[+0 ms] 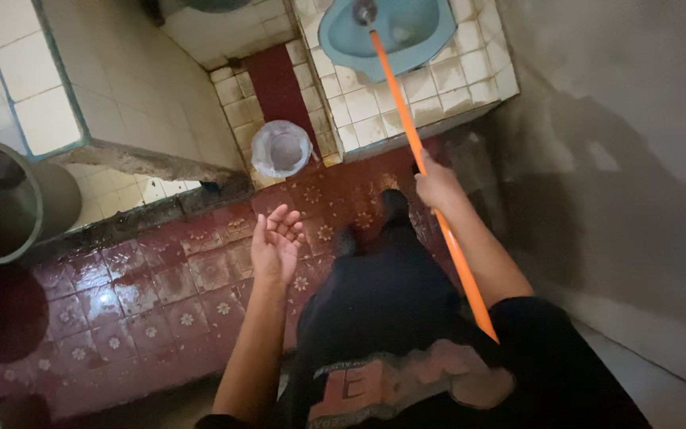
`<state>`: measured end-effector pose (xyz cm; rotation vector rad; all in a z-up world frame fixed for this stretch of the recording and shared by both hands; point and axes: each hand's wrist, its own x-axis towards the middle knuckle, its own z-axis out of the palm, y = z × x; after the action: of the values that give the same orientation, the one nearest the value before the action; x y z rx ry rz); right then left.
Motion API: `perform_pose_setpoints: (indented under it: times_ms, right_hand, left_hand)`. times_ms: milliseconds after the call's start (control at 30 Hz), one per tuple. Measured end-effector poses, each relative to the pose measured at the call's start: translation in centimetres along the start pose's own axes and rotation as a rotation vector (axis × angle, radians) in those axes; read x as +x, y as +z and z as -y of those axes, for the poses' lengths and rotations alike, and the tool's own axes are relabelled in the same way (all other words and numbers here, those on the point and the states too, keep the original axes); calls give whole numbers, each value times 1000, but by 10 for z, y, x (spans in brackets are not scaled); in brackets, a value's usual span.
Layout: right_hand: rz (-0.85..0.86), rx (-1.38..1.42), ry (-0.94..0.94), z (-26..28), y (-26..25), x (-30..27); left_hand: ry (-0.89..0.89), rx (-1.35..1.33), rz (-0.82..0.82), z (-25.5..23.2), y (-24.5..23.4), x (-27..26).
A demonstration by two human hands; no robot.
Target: The person cleans the interior of a squat toilet using a long-handled brush, moving the brush in circular and scrubbing motions within the bowl.
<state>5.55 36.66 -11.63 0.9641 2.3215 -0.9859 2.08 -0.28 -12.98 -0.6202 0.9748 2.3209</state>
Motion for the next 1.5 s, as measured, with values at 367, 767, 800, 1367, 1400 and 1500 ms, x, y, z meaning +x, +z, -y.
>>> perform_pose_setpoints:
  times_ms: [367,767,800,1367,1400,1500]
  right_hand:
    - [41,-14,-73,-9,-7,-35]
    - [49,63,103,6,-66,-37]
    - [73,44,127,0,-68,-48]
    - [494,-253,-315,-68,18,-87]
    - [524,-325,-286,-63,29,-79]
    - [541,-508,-225,-45,68,-51]
  left_hand:
    - [43,-51,-13,0,8,-1]
    - [44,-20,8,11,33,15]
    - [55,-29,11,12,31,12]
    - [214,-197,-126,8,-27,-34]
    - [242,-196,-141,10,-30,-39]
    - [246,-266,-146,9,-44,-53]
